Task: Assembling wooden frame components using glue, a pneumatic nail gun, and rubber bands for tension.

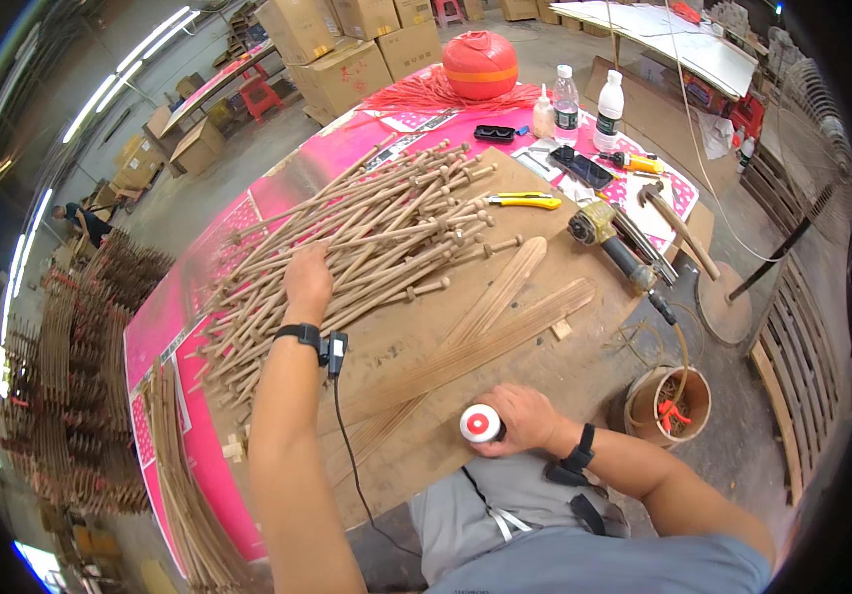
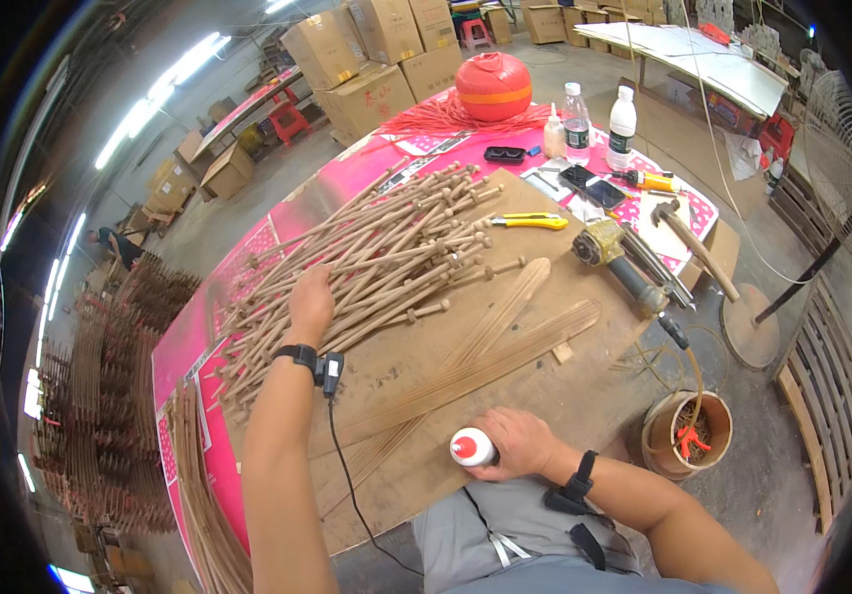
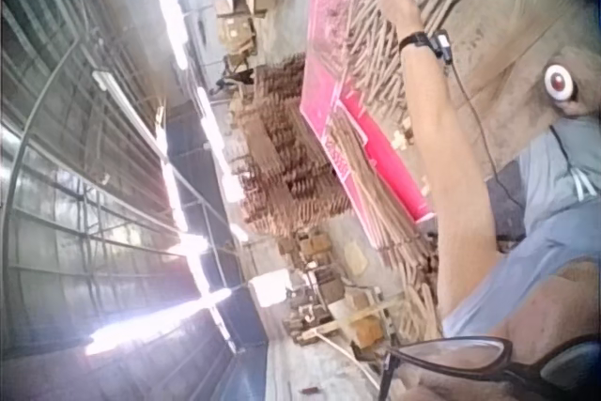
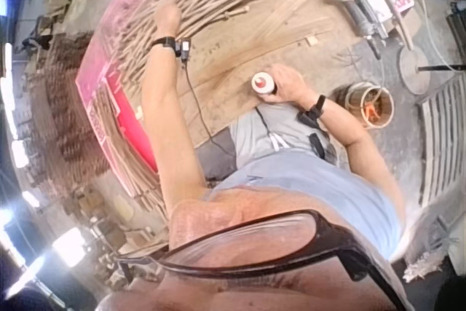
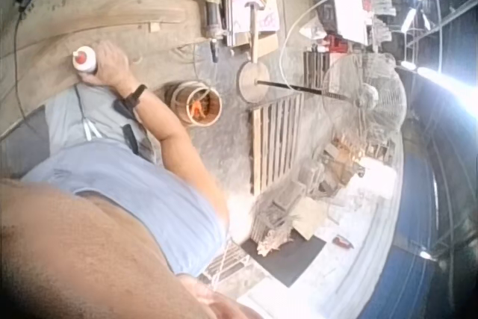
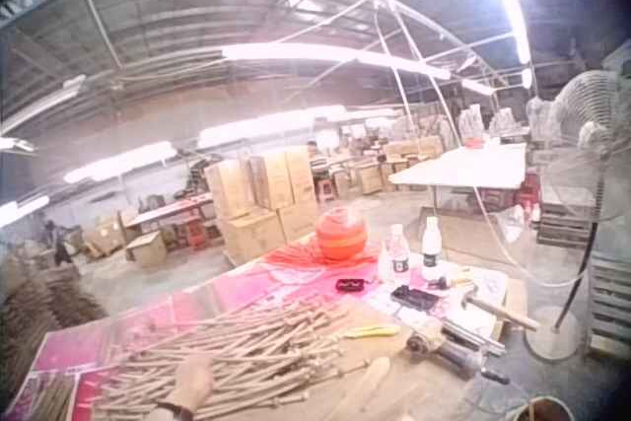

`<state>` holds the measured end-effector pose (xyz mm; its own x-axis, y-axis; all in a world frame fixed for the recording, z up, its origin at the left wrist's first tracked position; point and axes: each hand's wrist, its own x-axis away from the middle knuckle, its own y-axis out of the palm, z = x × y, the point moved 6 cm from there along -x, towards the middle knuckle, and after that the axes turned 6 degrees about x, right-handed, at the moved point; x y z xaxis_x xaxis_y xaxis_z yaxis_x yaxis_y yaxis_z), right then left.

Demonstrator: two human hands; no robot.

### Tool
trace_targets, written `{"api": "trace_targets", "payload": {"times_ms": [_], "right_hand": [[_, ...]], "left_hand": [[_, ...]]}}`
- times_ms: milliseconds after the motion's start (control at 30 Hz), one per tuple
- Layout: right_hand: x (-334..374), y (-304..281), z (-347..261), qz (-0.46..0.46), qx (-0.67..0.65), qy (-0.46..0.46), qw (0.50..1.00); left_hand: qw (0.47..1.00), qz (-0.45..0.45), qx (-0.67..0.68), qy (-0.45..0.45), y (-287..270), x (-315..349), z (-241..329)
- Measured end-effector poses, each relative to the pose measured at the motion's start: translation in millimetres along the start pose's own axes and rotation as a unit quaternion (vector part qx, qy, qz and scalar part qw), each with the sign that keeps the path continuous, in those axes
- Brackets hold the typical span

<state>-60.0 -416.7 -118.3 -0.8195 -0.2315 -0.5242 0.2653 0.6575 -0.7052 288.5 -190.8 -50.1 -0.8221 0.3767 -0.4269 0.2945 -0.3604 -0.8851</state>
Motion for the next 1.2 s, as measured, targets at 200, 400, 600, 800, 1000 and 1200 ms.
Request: {"api": "trace_targets", "payload": {"times_ms": [200, 400, 600, 800, 1000, 1200], "right_hand": [[0.4, -1.9, 2.6, 0.005, -0.005, -0.001, 1.0], [-2.0, -3.1, 3.1, 0.004, -0.016, -0.001, 1.0], [-5.3, -1.4, 2.5, 0.002, -0.027, 0.001, 1.0], [-0.9, -3.4, 1.9, 0.006, -0.016, -0.001, 1.0], [2.0, -1.9, -2.5, 0.023, 0.004, -0.027, 0.999], [3.2, -1.9, 0.0, 0.028, 0.01, -0.012, 0.999]], "left_hand": [[0.994, -0.096, -0.045, -0.016, 26.0, -19.3, -2.8], [0.995, -0.017, -0.03, 0.098, -1.7, -26.2, 8.7], [0.976, 0.078, 0.007, 0.204, -47.8, -27.6, 37.6], [0.953, 0.029, 0.009, 0.302, -66.6, -5.4, 125.3], [0.949, 0.072, 0.021, 0.305, -78.8, 52.4, 154.5], [0.983, 0.107, 0.071, 0.131, -99.8, 175.2, 122.9]]}}
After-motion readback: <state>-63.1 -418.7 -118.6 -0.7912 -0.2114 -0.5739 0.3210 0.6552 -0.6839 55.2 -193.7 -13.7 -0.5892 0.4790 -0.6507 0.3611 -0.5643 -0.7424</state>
